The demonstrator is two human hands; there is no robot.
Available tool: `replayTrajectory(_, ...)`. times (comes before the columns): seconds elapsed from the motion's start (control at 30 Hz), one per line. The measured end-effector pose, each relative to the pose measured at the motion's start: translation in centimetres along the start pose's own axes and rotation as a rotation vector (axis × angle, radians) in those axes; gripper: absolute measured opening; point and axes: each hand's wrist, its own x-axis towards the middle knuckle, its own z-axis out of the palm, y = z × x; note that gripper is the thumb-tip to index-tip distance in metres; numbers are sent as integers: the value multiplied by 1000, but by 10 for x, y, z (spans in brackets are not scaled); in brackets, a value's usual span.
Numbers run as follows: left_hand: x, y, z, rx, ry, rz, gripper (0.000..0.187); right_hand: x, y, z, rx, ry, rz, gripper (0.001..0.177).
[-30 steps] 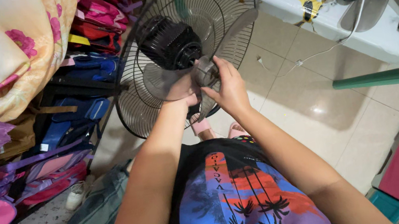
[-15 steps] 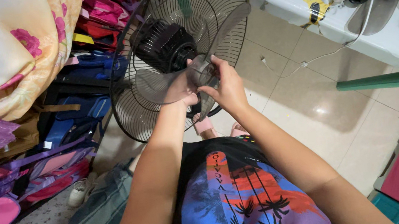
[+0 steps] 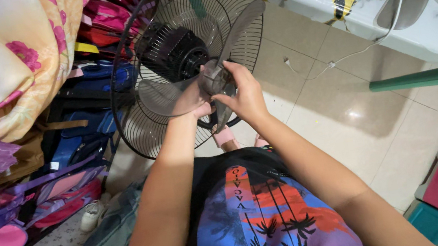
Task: The person removes the front grille and fan blades from a standing electric fan, then wipes the grille with a cloth. The person reattaches the fan blades and secures them with the central nut, then reinstalls the front grille.
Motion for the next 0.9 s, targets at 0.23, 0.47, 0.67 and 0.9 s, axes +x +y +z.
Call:
replayTrajectory(0.23, 15, -5, -17, 83, -26, -83, 40, -8, -3, -7, -2, 11, 4, 83)
replayTrajectory(0.47, 13, -15, -20, 328, 227, -13, 32, -13, 0, -12, -54, 61, -34, 84)
replayTrajectory(0.67, 20, -17, -15, 359, 160, 19, 25, -13, 7, -16, 7, 40, 42, 86)
replayTrajectory(0.9, 23, -10, -4, -10, 153, -40, 29, -8, 9, -15, -94, 75, -67, 88)
